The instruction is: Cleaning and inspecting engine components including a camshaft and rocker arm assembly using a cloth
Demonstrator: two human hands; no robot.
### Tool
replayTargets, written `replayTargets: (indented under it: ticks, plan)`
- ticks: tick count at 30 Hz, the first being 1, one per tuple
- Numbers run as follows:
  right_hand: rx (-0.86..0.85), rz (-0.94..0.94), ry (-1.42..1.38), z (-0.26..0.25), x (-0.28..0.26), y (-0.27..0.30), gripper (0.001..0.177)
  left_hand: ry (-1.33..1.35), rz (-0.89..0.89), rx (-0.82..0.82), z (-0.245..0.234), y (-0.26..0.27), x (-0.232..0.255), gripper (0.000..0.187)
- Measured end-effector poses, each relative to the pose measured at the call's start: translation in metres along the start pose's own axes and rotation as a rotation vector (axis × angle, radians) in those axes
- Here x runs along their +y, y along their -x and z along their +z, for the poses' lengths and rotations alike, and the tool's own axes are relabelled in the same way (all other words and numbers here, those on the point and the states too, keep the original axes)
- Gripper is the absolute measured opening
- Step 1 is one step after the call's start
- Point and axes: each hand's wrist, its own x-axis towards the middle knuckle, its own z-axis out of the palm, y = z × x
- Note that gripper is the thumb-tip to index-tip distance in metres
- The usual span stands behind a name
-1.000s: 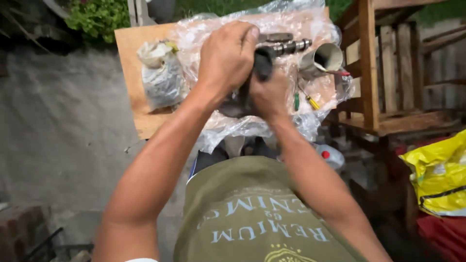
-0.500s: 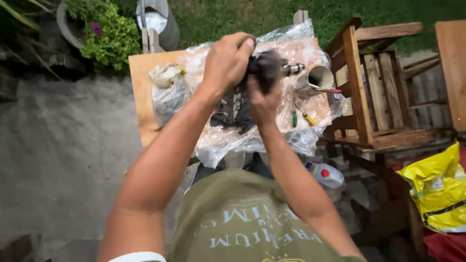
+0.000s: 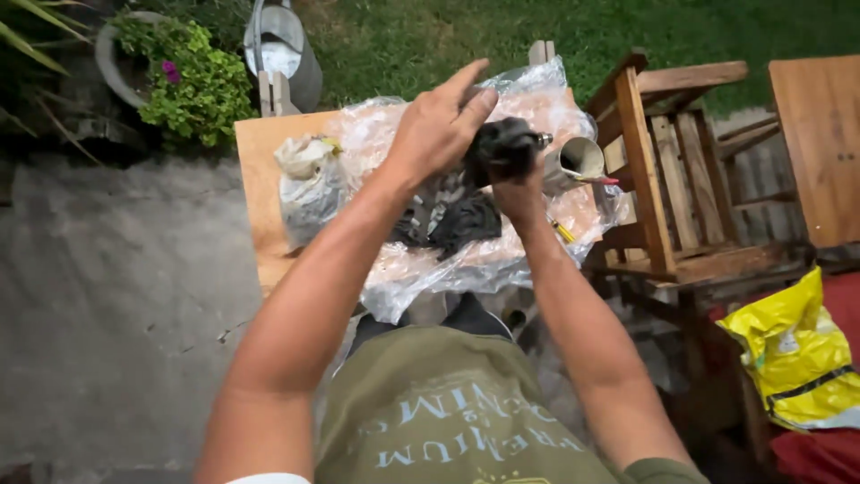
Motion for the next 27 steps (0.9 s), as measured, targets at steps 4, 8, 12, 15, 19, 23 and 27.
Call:
replayTargets:
  ticks: [4, 8, 12, 15, 19, 23, 27]
  plan:
    - [0.103, -0.223, 0.558, 0.001, -0.032, -0.019, 0.037, 0.091, 0.001, -0.092, -0.024, 0.012, 0.012, 0.101]
    - [-0.177, -0.109, 0.42, -0.004, 0.055, 0.03, 0.023, -0.334, 0.096, -0.235, -0.032, 0.037, 0.027, 0.132]
    - [0.11, 0.41, 0.042, -0.007, 0.037, 0.049, 0.07, -0.506, -0.219, 0.08, -0.043, 0.075, 0.023, 0.122]
    - [-0.04, 0.463, 0.13, -0.019, -0.013, 0.004, 0.048, -0.317, -0.048, 0.33, -0.022, 0.097, -0.033, 0.092]
    - [-0.193, 0.053, 0.012, 0.041, -0.038, -0.038, 0.059, -0.426, 0.018, 0.198, -0.028, 0.094, 0.004, 0.101]
    - [-0.415, -0.367, -0.082, 0.028, 0.051, 0.001, 0.059, -0.374, -0.039, 0.069, -0.027, 0.101, 0.017, 0.109]
    - [-0.205, 0.456, 0.257, 0.015, 0.026, 0.038, 0.067, -0.317, -0.025, 0.088, -0.032, 0.111, 0.003, 0.103]
